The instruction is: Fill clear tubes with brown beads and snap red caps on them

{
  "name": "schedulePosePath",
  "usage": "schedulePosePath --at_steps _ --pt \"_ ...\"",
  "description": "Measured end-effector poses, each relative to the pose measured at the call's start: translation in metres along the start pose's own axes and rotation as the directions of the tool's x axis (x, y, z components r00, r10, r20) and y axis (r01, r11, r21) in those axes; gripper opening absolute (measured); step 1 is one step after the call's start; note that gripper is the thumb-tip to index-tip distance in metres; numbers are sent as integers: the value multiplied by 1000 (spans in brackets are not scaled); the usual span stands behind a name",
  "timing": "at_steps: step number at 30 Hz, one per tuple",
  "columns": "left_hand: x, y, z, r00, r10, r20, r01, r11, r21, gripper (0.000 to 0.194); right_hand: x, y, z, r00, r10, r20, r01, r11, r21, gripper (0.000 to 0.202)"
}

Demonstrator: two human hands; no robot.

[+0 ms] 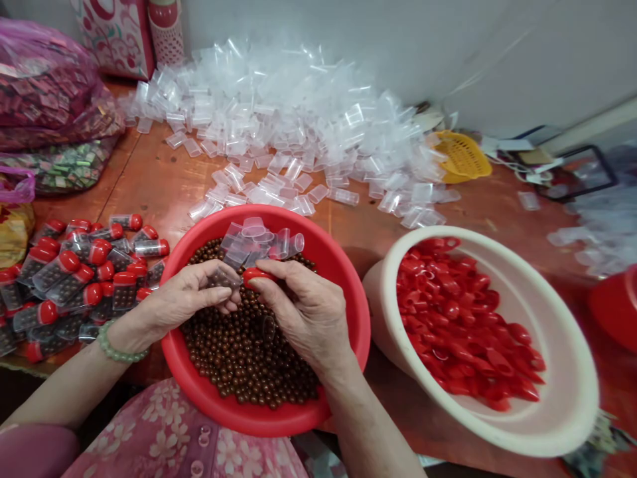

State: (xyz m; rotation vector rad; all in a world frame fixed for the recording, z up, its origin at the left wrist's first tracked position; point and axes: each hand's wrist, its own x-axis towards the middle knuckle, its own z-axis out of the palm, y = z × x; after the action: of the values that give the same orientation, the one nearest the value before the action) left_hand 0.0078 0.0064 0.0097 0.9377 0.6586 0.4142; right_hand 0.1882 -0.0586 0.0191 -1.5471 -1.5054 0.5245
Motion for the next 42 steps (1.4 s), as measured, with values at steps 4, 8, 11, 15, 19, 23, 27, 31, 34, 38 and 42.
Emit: schedulePosePath --at_steps 4,8,11,15,19,23,27,31,34,38,42 --pt "0 1 -1 1000 11 7 -10 997 -80 18 -1 3 -3 995 96 31 -98 994 58 13" --pt "-1 2 -3 999 0 38 6 986 -168 33 4 -4 1 964 263 -35 -246 935 257 16" --pt "-2 0 -4 998 0 70 15 978 -207 38 9 -11 7 966 249 -65 -216 922 322 18" --pt "0 -5 -5 997 28 76 -8 968 -249 39 11 -13 16 986 168 -24 -158 963 220 19" --pt "2 -7 -5 994 48 100 -21 966 -258 37 11 -10 21 988 146 40 -151 967 206 17" --pt "2 -7 -4 995 57 87 -37 975 -219 35 10 -10 23 995 84 44 -91 980 175 14" --pt "0 -8 -4 993 72 94 -55 984 -172 34 8 -8 29 996 89 3 -89 986 139 13" --pt "-1 -8 -6 991 53 120 -31 984 -174 30 4 -4 34 995 90 -40 -81 981 176 14" --pt "0 -10 -5 991 66 116 -51 990 -129 28 1 -4 38 986 144 -83 -123 968 216 14" --pt "3 -14 -3 986 158 49 -162 984 80 26 2 -7 47 975 189 -118 -144 939 311 15" --pt "4 -14 -3 986 159 42 -161 987 30 27 7 -11 47 982 174 -79 -138 930 341 14"
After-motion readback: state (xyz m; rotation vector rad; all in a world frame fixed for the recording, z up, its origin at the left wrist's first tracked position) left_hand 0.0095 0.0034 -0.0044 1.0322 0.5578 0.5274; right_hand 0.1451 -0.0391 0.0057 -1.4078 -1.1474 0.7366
